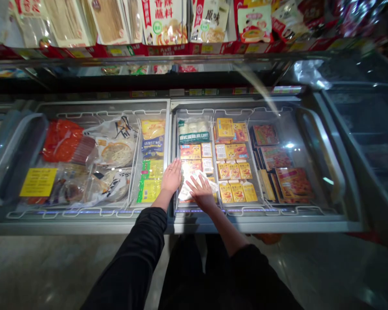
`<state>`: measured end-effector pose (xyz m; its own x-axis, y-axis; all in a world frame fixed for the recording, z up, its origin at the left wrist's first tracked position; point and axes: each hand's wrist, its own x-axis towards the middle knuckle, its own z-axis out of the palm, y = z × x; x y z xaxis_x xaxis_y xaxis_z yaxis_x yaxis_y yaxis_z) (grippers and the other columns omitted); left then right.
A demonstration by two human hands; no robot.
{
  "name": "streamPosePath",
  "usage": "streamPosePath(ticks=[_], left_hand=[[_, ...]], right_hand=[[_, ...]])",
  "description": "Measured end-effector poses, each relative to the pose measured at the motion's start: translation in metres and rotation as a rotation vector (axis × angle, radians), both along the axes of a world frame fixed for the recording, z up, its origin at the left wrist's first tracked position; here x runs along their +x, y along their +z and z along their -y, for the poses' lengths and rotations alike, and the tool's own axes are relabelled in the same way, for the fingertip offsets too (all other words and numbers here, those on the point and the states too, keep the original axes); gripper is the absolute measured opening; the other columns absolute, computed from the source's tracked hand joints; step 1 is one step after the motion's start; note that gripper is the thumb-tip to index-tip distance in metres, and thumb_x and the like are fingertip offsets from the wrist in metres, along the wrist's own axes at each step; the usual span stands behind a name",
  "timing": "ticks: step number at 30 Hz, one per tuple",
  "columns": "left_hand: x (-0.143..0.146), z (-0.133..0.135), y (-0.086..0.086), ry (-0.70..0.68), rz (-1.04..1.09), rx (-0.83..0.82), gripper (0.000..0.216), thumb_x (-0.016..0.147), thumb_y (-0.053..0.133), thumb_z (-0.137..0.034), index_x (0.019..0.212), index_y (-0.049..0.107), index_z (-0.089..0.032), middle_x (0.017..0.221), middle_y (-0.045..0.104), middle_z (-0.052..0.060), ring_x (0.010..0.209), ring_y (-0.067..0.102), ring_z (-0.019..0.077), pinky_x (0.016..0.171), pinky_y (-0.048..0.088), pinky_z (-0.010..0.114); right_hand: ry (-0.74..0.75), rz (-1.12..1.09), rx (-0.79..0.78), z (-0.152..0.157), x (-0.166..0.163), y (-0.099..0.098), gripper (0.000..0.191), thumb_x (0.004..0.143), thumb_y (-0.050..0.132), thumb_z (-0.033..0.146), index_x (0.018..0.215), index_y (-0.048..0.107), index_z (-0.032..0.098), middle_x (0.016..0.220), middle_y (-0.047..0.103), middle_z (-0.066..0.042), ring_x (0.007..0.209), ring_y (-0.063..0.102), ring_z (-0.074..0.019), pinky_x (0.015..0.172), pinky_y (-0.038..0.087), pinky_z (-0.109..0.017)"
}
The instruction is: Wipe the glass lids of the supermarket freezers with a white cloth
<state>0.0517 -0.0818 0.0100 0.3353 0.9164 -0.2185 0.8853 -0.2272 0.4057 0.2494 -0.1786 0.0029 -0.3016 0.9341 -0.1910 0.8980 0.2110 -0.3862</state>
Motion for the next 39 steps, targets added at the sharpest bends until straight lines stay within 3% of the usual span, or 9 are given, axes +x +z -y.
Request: streamPosePath(ticks=[4, 9, 12, 16, 20, 26, 30, 34, 39], left_hand=[[-0.003, -0.001, -0.003, 0.000, 0.019, -0.013, 0.068, 0.104, 0.038, -0.019, 0.172, 0.039, -0.012, 0.179, 0.035, 0.013, 0.169, 0.027, 0.0233, 0.141, 0.023, 0.047], [-0.005, -0.001, -0.004, -0.018, 0.048, 0.004, 0.070, 0.102, 0.044, -0.016, 0.171, 0.041, -0.012, 0.177, 0.039, 0.014, 0.167, 0.034, 0.0242, 0.140, 0.027, 0.047], [-0.004, 0.000, -0.004, 0.001, 0.054, 0.004, 0.069, 0.102, 0.043, -0.016, 0.171, 0.042, -0.012, 0.177, 0.040, 0.013, 0.167, 0.033, 0.0241, 0.140, 0.025, 0.047], [-0.003, 0.001, -0.007, 0.016, 0.068, -0.008, 0.068, 0.102, 0.043, -0.017, 0.170, 0.043, -0.011, 0.178, 0.039, 0.014, 0.168, 0.031, 0.0245, 0.140, 0.026, 0.049], [-0.004, 0.001, -0.008, 0.012, 0.054, -0.006, 0.066, 0.104, 0.042, -0.018, 0.169, 0.043, -0.009, 0.178, 0.038, 0.014, 0.169, 0.030, 0.0240, 0.140, 0.024, 0.047], [-0.004, 0.000, -0.003, 0.006, 0.035, -0.026, 0.068, 0.103, 0.044, -0.017, 0.170, 0.042, -0.012, 0.178, 0.038, 0.013, 0.168, 0.032, 0.0238, 0.140, 0.026, 0.048], [-0.010, -0.008, 0.001, -0.045, -0.020, -0.045, 0.069, 0.099, 0.047, -0.012, 0.169, 0.046, -0.012, 0.176, 0.041, 0.014, 0.166, 0.035, 0.0253, 0.138, 0.030, 0.048], [-0.020, -0.015, 0.001, -0.135, -0.033, -0.029, 0.071, 0.099, 0.048, -0.011, 0.170, 0.046, -0.017, 0.175, 0.044, 0.010, 0.165, 0.038, 0.0239, 0.138, 0.032, 0.047], [-0.024, -0.016, -0.002, -0.108, -0.015, -0.018, 0.072, 0.098, 0.042, -0.005, 0.168, 0.048, -0.019, 0.174, 0.046, 0.007, 0.164, 0.039, 0.0202, 0.139, 0.032, 0.043]], right_hand=[[0.131, -0.041, -0.049, 0.035, 0.021, 0.011, 0.056, 0.109, 0.055, 0.033, 0.162, 0.053, 0.051, 0.172, 0.046, 0.010, 0.165, 0.037, -0.0282, 0.133, 0.042, -0.052], [0.052, 0.017, -0.138, 0.062, 0.067, 0.015, 0.054, 0.112, 0.047, 0.031, 0.166, 0.052, 0.040, 0.173, 0.048, 0.004, 0.166, 0.036, -0.0309, 0.131, 0.042, -0.056], [-0.069, 0.066, -0.158, 0.048, 0.062, 0.013, 0.055, 0.113, 0.046, 0.031, 0.167, 0.051, 0.038, 0.176, 0.045, 0.002, 0.168, 0.031, -0.0337, 0.131, 0.038, -0.061], [-0.233, 0.099, -0.151, 0.015, 0.019, 0.011, 0.060, 0.112, 0.046, 0.034, 0.172, 0.041, 0.035, 0.180, 0.037, 0.000, 0.171, 0.021, -0.0352, 0.132, 0.033, -0.067], [-0.091, -0.014, -0.141, 0.008, -0.004, 0.012, 0.060, 0.112, 0.048, 0.033, 0.172, 0.042, 0.036, 0.179, 0.040, 0.002, 0.171, 0.023, -0.0337, 0.135, 0.030, -0.065], [0.236, -0.117, -0.172, 0.023, 0.058, 0.015, 0.054, 0.114, 0.048, 0.033, 0.167, 0.050, 0.038, 0.176, 0.045, 0.006, 0.169, 0.030, -0.0259, 0.138, 0.027, -0.049], [0.097, -0.005, -0.081, -0.004, 0.069, 0.006, 0.055, 0.112, 0.053, 0.036, 0.167, 0.051, 0.037, 0.175, 0.046, 0.003, 0.168, 0.031, -0.0323, 0.134, 0.033, -0.056], [-0.083, 0.044, 0.020, -0.045, 0.021, -0.003, 0.058, 0.111, 0.052, 0.037, 0.169, 0.049, 0.031, 0.176, 0.043, -0.004, 0.166, 0.033, -0.0387, 0.132, 0.034, -0.063], [0.031, -0.026, 0.007, -0.049, 0.000, 0.001, 0.059, 0.112, 0.050, 0.038, 0.170, 0.048, 0.028, 0.177, 0.044, -0.004, 0.166, 0.034, -0.0353, 0.133, 0.035, -0.058]])
